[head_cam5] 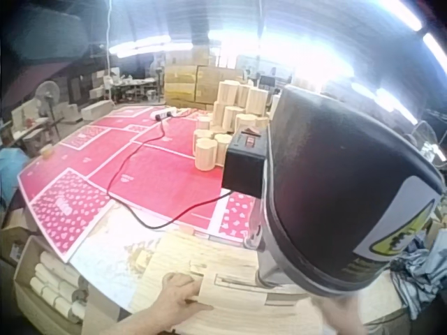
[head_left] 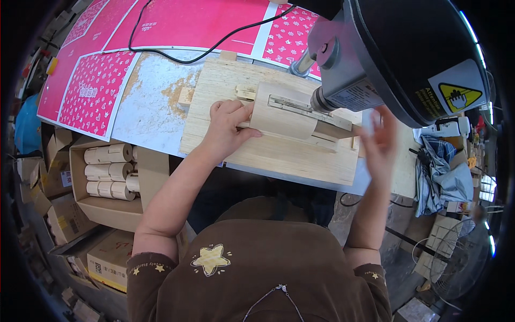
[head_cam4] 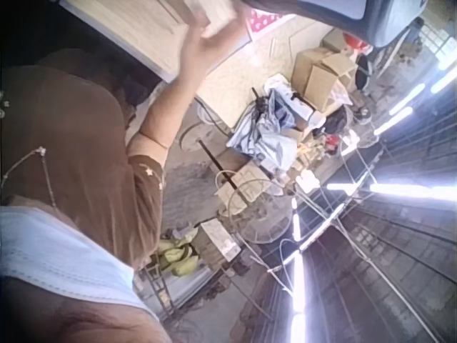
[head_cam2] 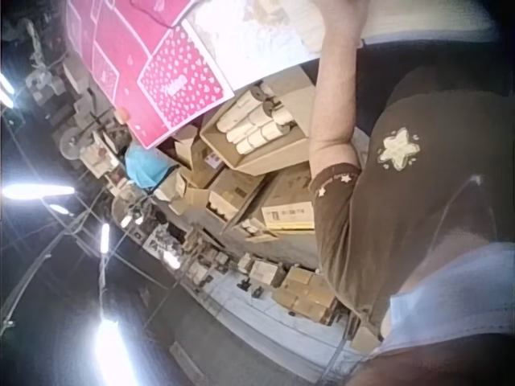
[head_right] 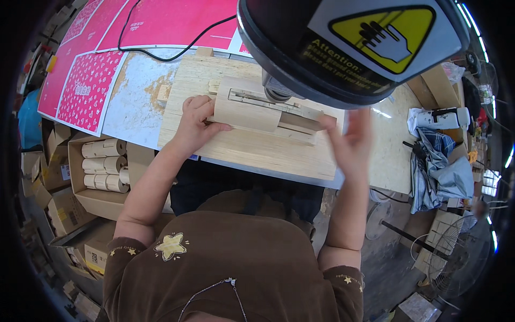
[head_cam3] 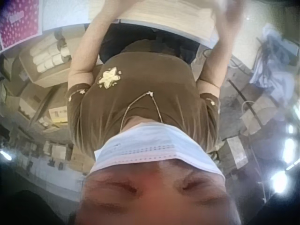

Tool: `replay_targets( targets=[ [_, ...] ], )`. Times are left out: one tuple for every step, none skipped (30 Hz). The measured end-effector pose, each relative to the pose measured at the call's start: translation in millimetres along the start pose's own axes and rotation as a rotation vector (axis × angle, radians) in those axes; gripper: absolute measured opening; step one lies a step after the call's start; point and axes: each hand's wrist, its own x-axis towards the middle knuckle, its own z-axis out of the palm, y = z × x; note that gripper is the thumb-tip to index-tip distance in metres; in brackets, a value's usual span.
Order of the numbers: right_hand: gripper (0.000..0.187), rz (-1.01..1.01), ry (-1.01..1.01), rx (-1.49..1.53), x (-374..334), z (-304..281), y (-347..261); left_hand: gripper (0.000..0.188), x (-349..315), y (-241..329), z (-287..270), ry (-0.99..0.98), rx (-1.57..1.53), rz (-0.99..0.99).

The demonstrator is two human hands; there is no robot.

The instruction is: Using a drill press to create holes or slots in small cylindrical wooden components.

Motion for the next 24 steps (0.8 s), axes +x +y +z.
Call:
replay_targets(
  targets=[
    [0.054,0.014,0.157,0.068,11.0,-17.7,-4.2,0.043,0.0,-0.5,-0.3,-0.004,-0.015,0.016],
    [0.053,-0.157,0.171,-0.048,39.9,-36.5,-19.6,0.043,-1.4,-2.4,-0.2,-0.006,-0.016,0.015],
    [0.055,-0.103,0.21,0.119,62.3,-42.0,-48.5,0.049,-2.6,-5.8,1.2,-0.024,-0.017,0.021],
    [0.047,-0.123,0.29,0.096,85.5,-43.0,-68.2,0.055,0.7,-6.3,4.3,-0.049,-0.029,0.04],
    [0.04,-0.146,0.357,0.091,101.8,-37.8,-76.8,0.055,-0.2,-7.7,3.0,-0.049,-0.027,0.039],
    [0.04,-0.147,0.36,0.086,102.8,-40.0,-81.5,0.054,0.0,-7.9,3.1,-0.056,-0.03,0.033],
    [0.036,-0.264,0.334,-0.129,103.1,-42.3,-85.1,0.054,0.4,-7.7,3.6,-0.063,-0.033,0.029],
    [0.033,-0.379,0.303,-0.347,102.9,-44.6,-88.0,0.054,0.7,-6.9,4.0,-0.065,-0.039,0.033],
    [0.03,-0.493,0.265,-0.554,104.0,-44.8,-88.5,0.053,0.0,-6.2,2.6,-0.056,-0.019,0.033],
    [0.028,-0.604,0.224,-0.761,105.1,-44.6,-88.9,0.053,-0.5,-5.2,1.6,-0.049,0.0,0.032],
    [0.026,-0.714,0.178,-0.968,106.4,-43.9,-89.8,0.053,-0.3,-3.6,0.8,-0.048,0.002,0.028],
    [0.023,-0.78,0.187,-0.857,91.8,-38.2,-104.0,0.047,-0.2,-1.6,-1.2,-0.038,0.012,0.02],
    [0.021,-0.513,0.249,-0.677,65.1,-28.6,-113.1,0.041,0.6,-1.0,-0.7,-0.029,0.017,0.019],
    [0.019,-0.248,0.305,-0.496,36.1,-19.4,-116.7,0.041,1.3,-1.2,0.6,-0.03,0.011,0.021],
    [0.017,-0.247,0.217,-0.53,13.8,-14.5,-115.7,0.046,1.0,-1.5,0.5,-0.039,-0.001,0.026],
    [0.017,-0.254,0.119,-0.545,-3.0,-5.0,-107.9,0.051,-3.8,-4.3,-2.0,-0.038,0.003,0.016],
    [0.016,-0.206,0.118,-0.554,-14.8,2.4,-103.1,0.051,0.0,-3.2,-0.1,-0.042,-0.003,0.017],
    [0.017,-0.157,0.114,-0.552,-27.1,11.6,-92.7,0.047,1.1,-3.0,0.4,-0.041,0.017,0.026],
    [0.016,-0.153,0.143,-0.582,-35.7,18.2,-76.2,0.043,3.1,-0.6,0.8,-0.047,0.026,0.041],
    [0.018,-0.162,0.073,-0.686,-39.1,24.0,-53.2,0.043,1.7,-0.1,-0.1,-0.053,0.028,0.041],
    [0.019,-0.289,0.185,-0.483,-35.8,37.0,-30.6,0.043,2.5,0.0,0.2,-0.039,0.03,0.043],
    [0.018,-0.334,0.182,-0.457,-34.2,38.3,-22.4,0.043,2.5,-0.2,0.4,-0.021,0.035,0.042],
    [0.017,-0.38,0.179,-0.431,-32.6,36.3,-18.8,0.043,2.4,0.3,0.8,-0.018,0.037,0.043],
    [0.017,-0.383,0.181,-0.43,-32.3,32.1,-24.4,0.044,1.5,0.2,1.2,-0.025,0.033,0.028]
  ],
)
